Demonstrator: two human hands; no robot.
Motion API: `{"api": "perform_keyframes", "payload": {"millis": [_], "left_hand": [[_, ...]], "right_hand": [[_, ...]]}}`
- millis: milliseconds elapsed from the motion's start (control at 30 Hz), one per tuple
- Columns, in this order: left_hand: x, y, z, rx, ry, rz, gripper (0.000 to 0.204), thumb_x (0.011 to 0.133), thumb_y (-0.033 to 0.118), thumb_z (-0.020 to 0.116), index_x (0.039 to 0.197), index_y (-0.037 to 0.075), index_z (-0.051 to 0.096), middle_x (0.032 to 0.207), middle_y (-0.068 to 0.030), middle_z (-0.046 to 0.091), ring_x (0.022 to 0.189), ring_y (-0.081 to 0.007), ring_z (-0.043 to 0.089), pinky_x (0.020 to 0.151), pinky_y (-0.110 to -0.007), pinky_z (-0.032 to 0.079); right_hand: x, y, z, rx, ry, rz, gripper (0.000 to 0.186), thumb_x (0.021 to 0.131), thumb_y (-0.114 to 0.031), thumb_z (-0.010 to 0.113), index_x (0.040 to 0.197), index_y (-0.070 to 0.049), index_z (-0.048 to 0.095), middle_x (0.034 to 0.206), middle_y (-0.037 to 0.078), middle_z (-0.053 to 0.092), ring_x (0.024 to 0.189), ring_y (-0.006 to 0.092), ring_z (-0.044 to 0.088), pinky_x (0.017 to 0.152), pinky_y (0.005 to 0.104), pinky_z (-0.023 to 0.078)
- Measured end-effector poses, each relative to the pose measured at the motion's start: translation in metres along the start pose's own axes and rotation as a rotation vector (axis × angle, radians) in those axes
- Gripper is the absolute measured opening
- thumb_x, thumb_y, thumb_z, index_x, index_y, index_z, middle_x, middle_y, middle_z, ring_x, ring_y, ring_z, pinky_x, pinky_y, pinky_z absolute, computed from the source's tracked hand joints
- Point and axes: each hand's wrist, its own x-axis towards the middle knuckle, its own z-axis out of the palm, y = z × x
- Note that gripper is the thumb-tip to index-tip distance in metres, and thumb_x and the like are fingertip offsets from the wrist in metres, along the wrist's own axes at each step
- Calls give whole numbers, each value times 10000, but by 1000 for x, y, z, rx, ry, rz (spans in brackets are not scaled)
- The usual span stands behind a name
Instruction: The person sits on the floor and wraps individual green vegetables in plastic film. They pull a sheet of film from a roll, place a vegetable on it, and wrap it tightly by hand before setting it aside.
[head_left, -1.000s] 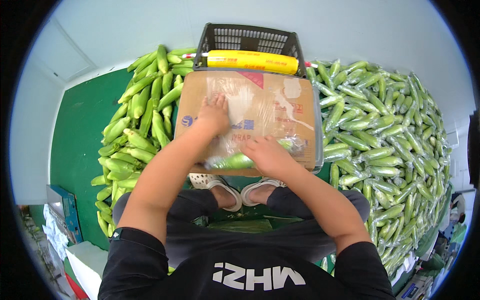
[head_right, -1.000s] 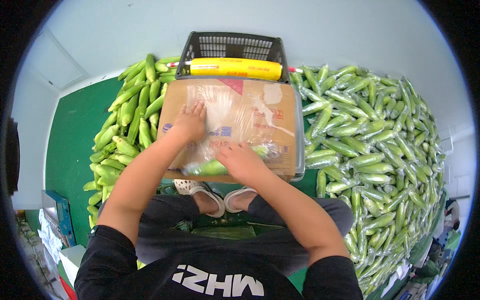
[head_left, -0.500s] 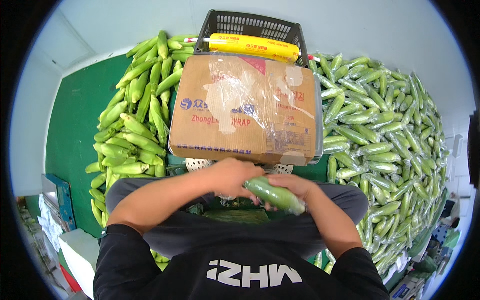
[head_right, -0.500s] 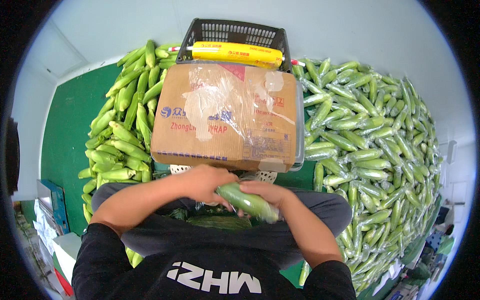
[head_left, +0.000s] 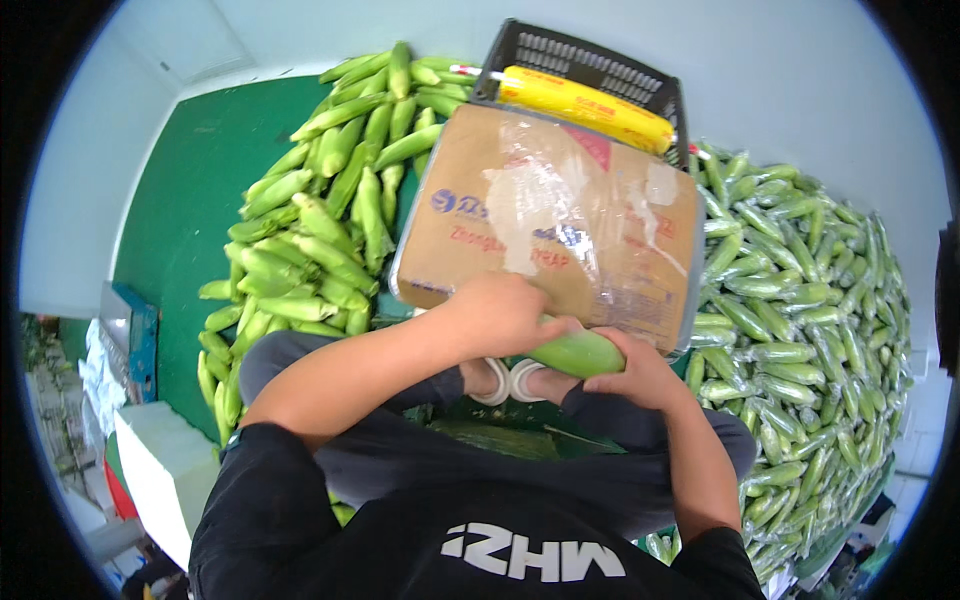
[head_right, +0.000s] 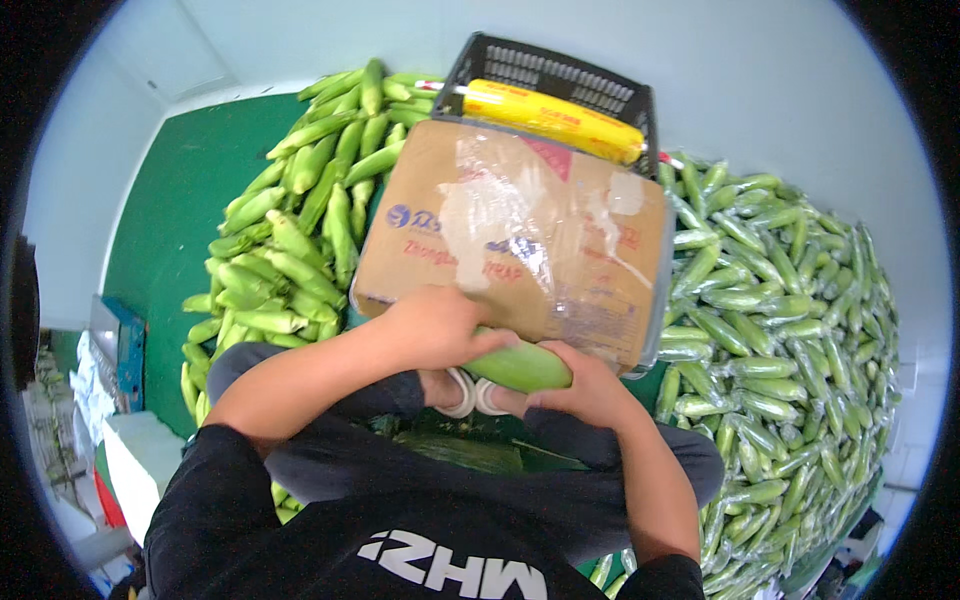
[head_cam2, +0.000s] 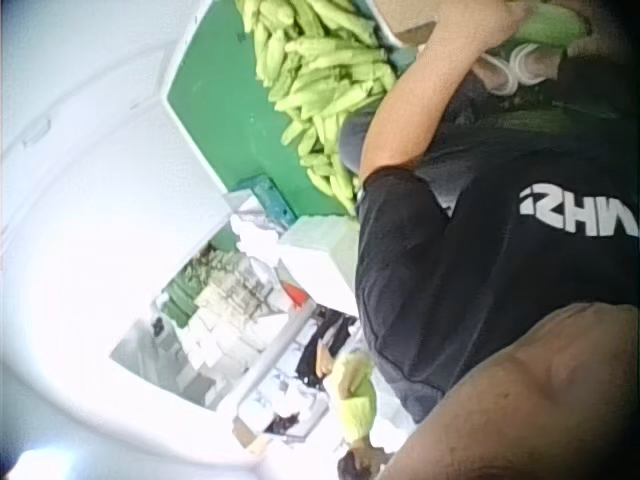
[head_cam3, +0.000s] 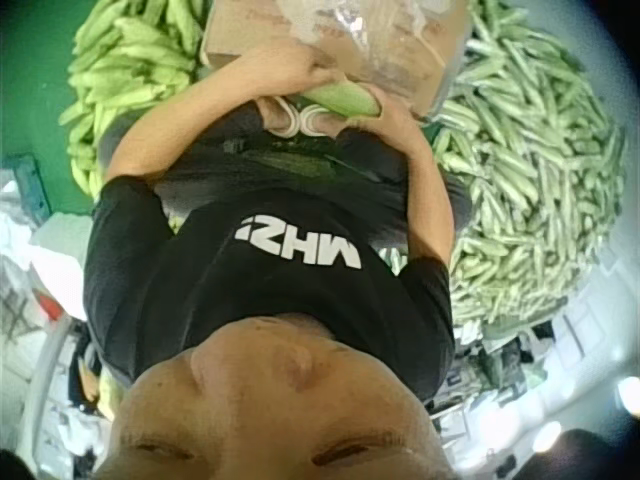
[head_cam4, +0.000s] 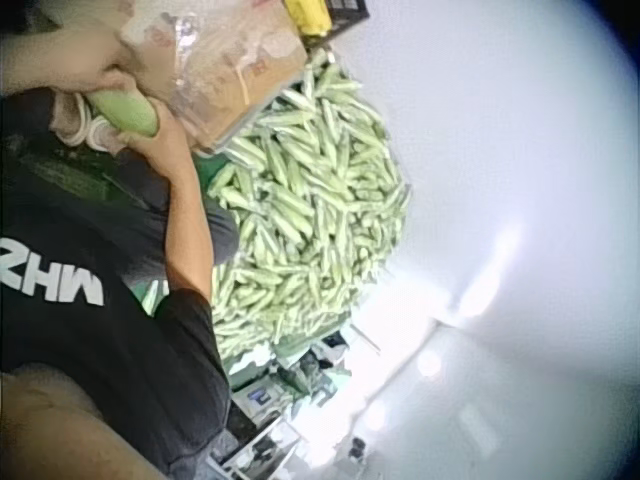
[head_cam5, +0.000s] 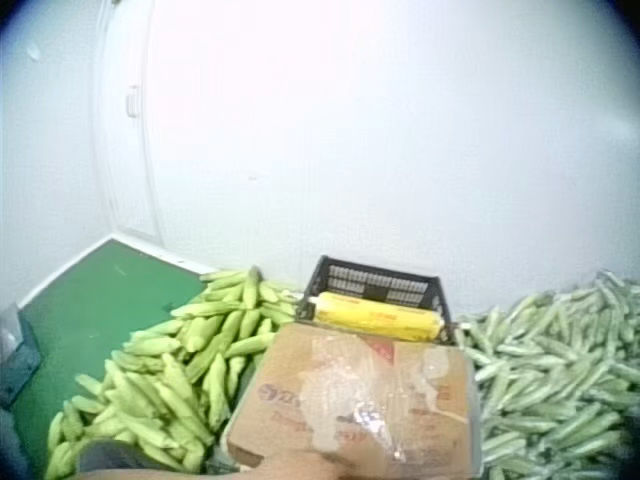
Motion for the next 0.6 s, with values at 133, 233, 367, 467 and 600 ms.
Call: {"api": "perform_keyframes", "payload": {"millis": [133, 233, 367, 467, 600], "left_hand": [[16, -81, -18, 13, 638, 68, 482, 899, 369, 710, 1267, 65, 648, 1223, -208, 667, 1065, -412, 656, 910, -505, 535], [-18, -230, -23, 404, 491, -346, 499, 864, 258, 734, 1332, 106, 648, 1430, -252, 557, 1360, -427, 486, 1102, -506, 442], [-61, -355, 10, 822, -395, -875, 671, 730, 312, 852, 1361, 189, 662, 1502, -105, 516, 1445, -399, 405, 1055, -599, 426], [-122, -428, 59, 784, -226, -736, 589, 750, 263, 838, 1294, 141, 647, 1319, -97, 622, 1304, -357, 532, 983, -587, 475], [-147, -436, 51, 547, 212, -700, 573, 761, 228, 818, 1276, 86, 609, 1144, -150, 684, 1091, -354, 654, 898, -529, 535]], "right_hand": [[3, 51, -59, 603, 265, 411, 492, 931, -366, 754, 1307, -96, 586, 816, 18, 622, 627, 134, 552, 552, 283, 431], [5, 80, -125, 880, 700, 595, 406, 992, -459, 686, 1160, -99, 600, 730, -16, 546, 531, 84, 453, 469, 243, 325], [-64, 206, -236, 1066, 931, 790, 362, 1057, -422, 587, 1180, -83, 561, 773, 53, 633, 561, 124, 552, 515, 252, 476], [-65, 247, -240, 1111, 1343, 398, 326, 1073, -349, 561, 1179, -41, 574, 868, 102, 695, 681, 167, 647, 583, 287, 550], [-19, 196, -179, 902, 1198, 411, 299, 1058, -299, 572, 1165, -23, 615, 891, 119, 716, 732, 195, 696, 600, 291, 560]]}}
